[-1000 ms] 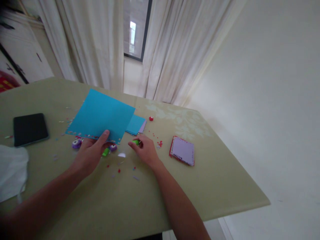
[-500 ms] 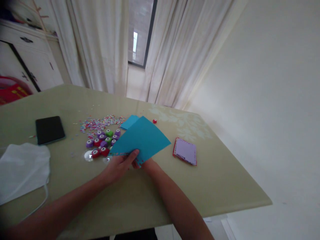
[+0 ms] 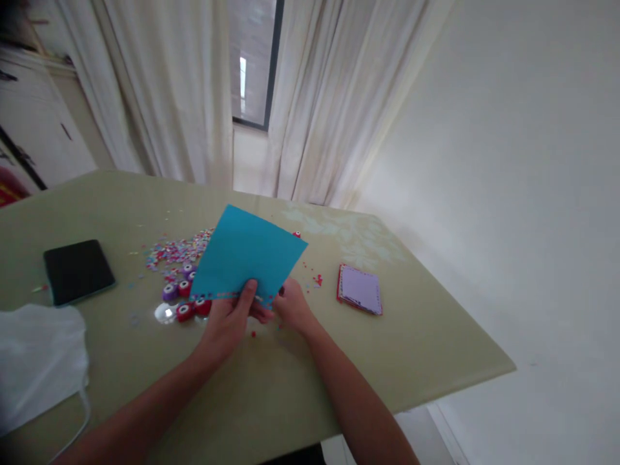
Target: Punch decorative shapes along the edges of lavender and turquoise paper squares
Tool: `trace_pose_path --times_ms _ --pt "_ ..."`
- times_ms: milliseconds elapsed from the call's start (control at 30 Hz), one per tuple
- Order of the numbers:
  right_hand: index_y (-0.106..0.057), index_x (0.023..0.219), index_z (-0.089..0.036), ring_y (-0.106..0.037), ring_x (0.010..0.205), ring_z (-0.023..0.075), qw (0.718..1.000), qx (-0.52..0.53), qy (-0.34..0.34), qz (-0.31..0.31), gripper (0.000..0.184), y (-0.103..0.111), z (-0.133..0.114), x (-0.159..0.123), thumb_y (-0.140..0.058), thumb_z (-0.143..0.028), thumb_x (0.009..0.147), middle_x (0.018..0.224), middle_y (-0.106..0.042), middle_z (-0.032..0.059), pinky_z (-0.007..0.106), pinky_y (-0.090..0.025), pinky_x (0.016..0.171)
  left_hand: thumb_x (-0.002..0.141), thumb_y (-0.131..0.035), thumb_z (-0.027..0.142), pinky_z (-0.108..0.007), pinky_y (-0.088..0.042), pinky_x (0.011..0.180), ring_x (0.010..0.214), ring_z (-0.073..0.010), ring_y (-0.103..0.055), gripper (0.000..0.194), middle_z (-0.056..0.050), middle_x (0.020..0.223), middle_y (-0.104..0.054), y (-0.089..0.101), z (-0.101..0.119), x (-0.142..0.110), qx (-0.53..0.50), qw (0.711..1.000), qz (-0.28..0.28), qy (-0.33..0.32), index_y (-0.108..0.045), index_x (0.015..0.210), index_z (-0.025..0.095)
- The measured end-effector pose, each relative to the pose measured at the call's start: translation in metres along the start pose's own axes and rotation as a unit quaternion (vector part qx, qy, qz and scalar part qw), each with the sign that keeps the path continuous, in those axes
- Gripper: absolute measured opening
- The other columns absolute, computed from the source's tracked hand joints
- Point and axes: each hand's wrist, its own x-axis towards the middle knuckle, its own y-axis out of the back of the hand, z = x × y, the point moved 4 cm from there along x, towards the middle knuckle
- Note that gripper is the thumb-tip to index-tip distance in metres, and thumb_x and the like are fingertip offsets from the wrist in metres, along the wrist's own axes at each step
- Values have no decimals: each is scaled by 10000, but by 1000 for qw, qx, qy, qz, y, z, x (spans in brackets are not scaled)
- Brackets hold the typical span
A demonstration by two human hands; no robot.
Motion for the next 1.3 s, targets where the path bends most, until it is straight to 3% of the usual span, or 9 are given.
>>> trace_pose_path --times_ms 100,200,333,500,667,867,1100,1300 --pt "-826 1126 -257 -716 899 224 994 93 -33 38 315 12 -7 -2 -866 -429 865 1064 -805 34 384 -573 882 839 -714 789 -328 -629 543 509 -239 -746 613 -110 615 -778 12 2 9 8 999 53 -7 -704 715 188" --pt "-828 1192 -282 -708 945 206 983 162 -52 66 423 18 -15 -5 -934 -391 797 1139 -795 38 363 -561 904 859 -734 711 -368 -657 604 594 -278 -792 534 -123 692 -813 23 2 14 29 996 89 -6 -737 782 182" --pt "-839 1122 -286 -692 906 192 975 206 -62 61 405 17 -24 -9 -980 -364 750 1080 -793 33 351 -554 863 909 -718 629 -407 -672 649 679 -321 -826 451 -114 776 -844 31 3 16 83 993 89 5 -765 871 182" --pt "-839 1129 -259 -601 716 149 971 216 -88 54 423 13 -24 -12 -967 -412 756 893 -737 1 314 -495 727 897 -730 612 -401 -680 618 638 -300 -815 442 -107 760 -840 34 5 18 107 989 103 -5 -768 882 172" --pt "-841 999 -254 -611 752 147 963 237 -107 69 495 11 -18 -10 -1060 -376 571 885 -741 -19 294 -475 746 869 -760 582 -365 -659 602 630 -277 -801 401 -87 739 -831 29 7 18 128 988 80 -22 -775 857 181" --pt "-843 979 -229 -622 751 134 956 268 -110 50 439 6 -22 -10 -1002 -522 693 907 -751 7 289 -482 745 856 -756 548 -349 -627 590 590 -257 -766 365 -79 682 -812 33 13 23 189 977 71 -65 -781 770 194" --pt "-809 946 -229 -643 743 149 958 266 -103 42 472 4 -27 -11 -1019 -531 652 866 -741 0 303 -489 708 868 -742 544 -348 -602 592 598 -263 -766 369 -75 670 -810 35 14 23 238 966 49 -87 -793 723 208" --pt "-787 941 -230 -484 617 115 957 265 -108 45 480 5 -26 -12 -1009 -551 661 727 -651 -42 289 -371 605 805 -769 547 -357 -623 596 602 -273 -768 324 -62 667 -803 28 17 17 213 972 55 -76 -771 759 226"
